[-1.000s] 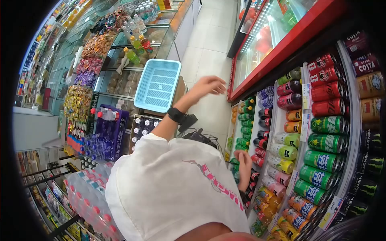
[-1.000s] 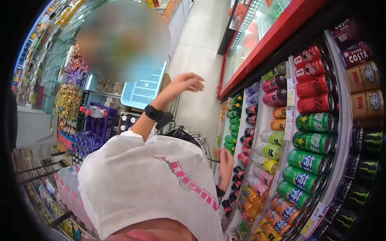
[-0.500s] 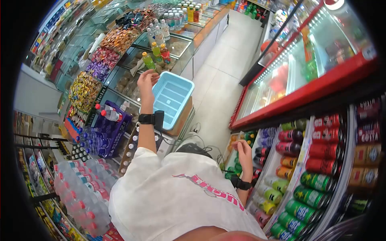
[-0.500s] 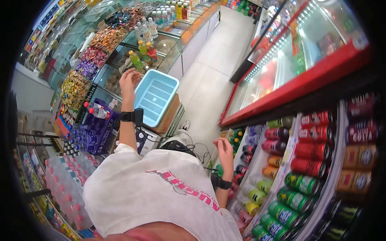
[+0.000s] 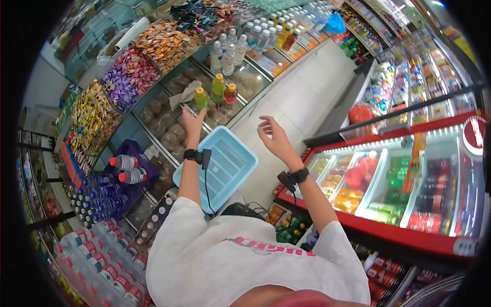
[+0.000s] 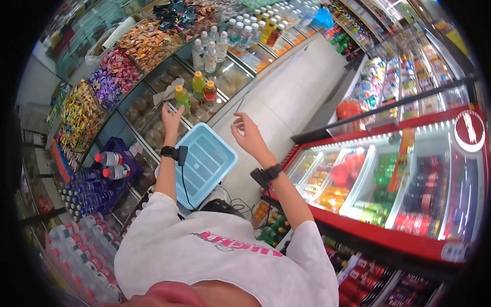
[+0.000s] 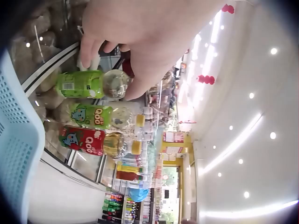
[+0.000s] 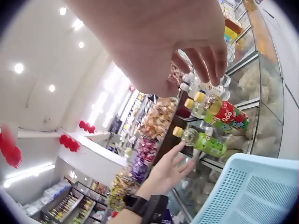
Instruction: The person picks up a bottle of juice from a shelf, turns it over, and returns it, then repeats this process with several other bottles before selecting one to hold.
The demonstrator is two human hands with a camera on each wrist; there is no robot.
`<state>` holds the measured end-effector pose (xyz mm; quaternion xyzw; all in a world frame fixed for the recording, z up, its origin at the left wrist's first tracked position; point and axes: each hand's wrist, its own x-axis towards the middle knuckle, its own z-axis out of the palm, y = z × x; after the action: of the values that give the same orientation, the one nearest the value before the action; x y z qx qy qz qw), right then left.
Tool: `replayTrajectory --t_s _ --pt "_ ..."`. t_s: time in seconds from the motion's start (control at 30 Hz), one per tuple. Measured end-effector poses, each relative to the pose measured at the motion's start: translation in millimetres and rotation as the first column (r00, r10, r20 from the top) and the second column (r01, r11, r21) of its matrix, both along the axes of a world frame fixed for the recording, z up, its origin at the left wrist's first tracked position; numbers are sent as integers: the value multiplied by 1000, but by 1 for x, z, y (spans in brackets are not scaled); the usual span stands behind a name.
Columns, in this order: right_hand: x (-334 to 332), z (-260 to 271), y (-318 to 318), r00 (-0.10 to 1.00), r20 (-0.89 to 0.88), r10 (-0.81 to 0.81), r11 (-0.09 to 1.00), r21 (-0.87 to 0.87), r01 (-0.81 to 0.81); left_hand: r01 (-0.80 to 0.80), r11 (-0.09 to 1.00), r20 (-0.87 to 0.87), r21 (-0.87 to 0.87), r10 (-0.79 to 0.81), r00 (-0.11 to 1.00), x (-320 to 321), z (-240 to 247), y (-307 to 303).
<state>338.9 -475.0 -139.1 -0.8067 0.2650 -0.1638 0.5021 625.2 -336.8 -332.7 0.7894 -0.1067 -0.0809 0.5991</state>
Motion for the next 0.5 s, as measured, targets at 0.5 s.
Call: replayTrajectory --t_s 0.5 --pt "222 -92 -65 995 -24 93 851 -518 -92 51 998 68 -28 -49 997 39 3 -41"
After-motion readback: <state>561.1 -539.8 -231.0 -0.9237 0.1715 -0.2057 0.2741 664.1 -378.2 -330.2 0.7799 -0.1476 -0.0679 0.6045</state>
